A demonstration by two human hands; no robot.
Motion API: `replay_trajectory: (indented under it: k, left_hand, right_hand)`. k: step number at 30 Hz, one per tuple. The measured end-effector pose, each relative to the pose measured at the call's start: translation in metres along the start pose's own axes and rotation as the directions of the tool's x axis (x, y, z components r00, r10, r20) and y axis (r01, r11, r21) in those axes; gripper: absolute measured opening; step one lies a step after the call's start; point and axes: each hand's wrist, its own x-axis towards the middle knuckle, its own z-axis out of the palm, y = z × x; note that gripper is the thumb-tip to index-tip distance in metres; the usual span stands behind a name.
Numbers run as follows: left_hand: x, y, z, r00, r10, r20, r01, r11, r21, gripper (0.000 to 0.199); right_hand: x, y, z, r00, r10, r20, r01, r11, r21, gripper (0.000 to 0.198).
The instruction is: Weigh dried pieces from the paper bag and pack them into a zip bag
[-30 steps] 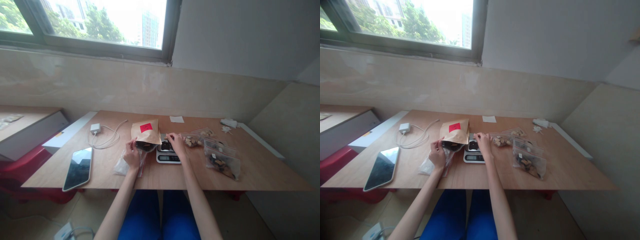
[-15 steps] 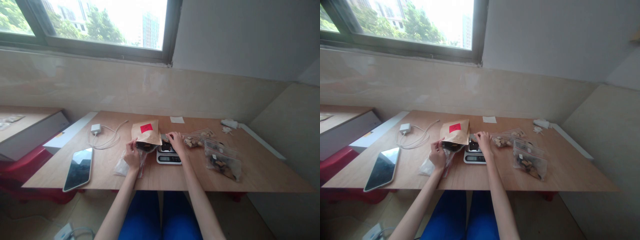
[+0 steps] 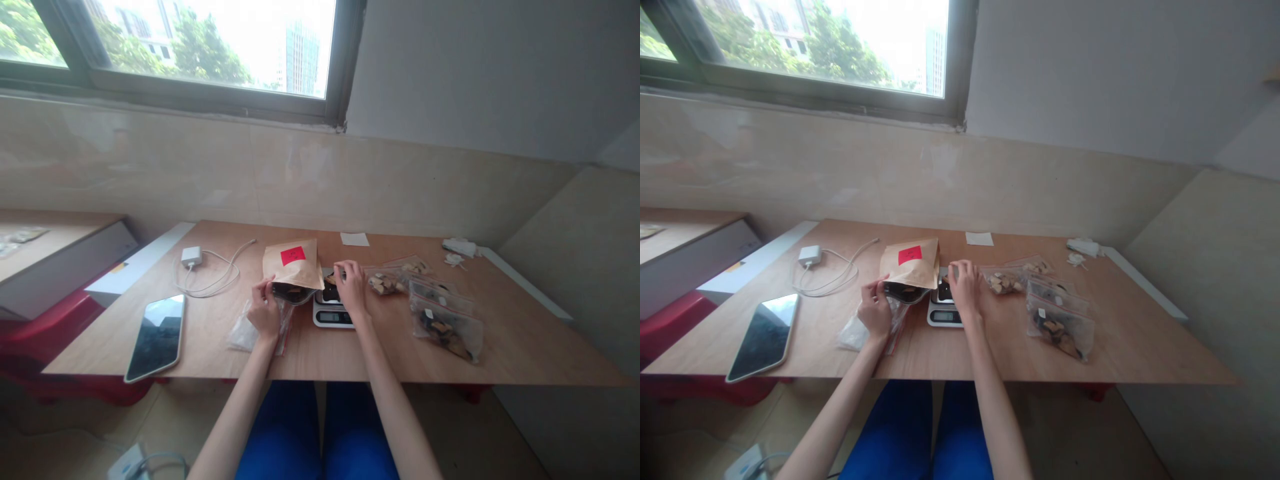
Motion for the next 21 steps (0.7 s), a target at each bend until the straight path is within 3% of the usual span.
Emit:
replay_trajectory:
  k: [2, 4, 6, 9, 15, 21]
  left_hand:
    - [0.0, 0.0, 0.0, 1.0, 0.001, 0.001, -0.001, 1.0, 0.005, 0.026]
    - [0.0, 0.0, -0.001, 1.0, 0.006, 0.003, -0.006, 1.0, 0.001, 0.026]
    - [0.0, 0.0, 0.0, 1.0, 0.009, 0.004, -0.009, 1.0, -0.001, 0.026]
    - [0.0, -0.001, 0.0, 1.0, -0.005, 0.0, 0.005, 1.0, 0.017, 0.026]
    - [0.0, -0.004, 0.002, 1.0, -0.002, 0.007, 0.002, 1.0, 0.024, 0.023]
    - [0.0, -0.004, 0.003, 1.0, 0.013, -0.017, -0.013, 1.0, 0.018, 0.024]
  right_hand:
    - [-0.016, -0.014, -0.005, 0.993, 0.011, -0.121, 0.008, 0.988, 0.156, 0.027]
    - [-0.035, -0.03, -0.008, 0.992, -0.036, -0.12, 0.064, 0.969, 0.24, 0.029]
    - [-0.052, -0.045, -0.007, 0.973, -0.226, 0.049, 0.204, 0.94, 0.273, 0.029]
    - [-0.066, -0.065, 0.002, 0.876, -0.386, 0.29, 0.338, 0.919, 0.204, 0.034]
    - [-0.063, -0.081, 0.011, 0.842, -0.196, 0.502, 0.309, 0.939, -0.151, 0.045]
    - [-0.056, -0.084, 0.003, 0.826, -0.157, 0.541, 0.327, 0.916, -0.233, 0.038]
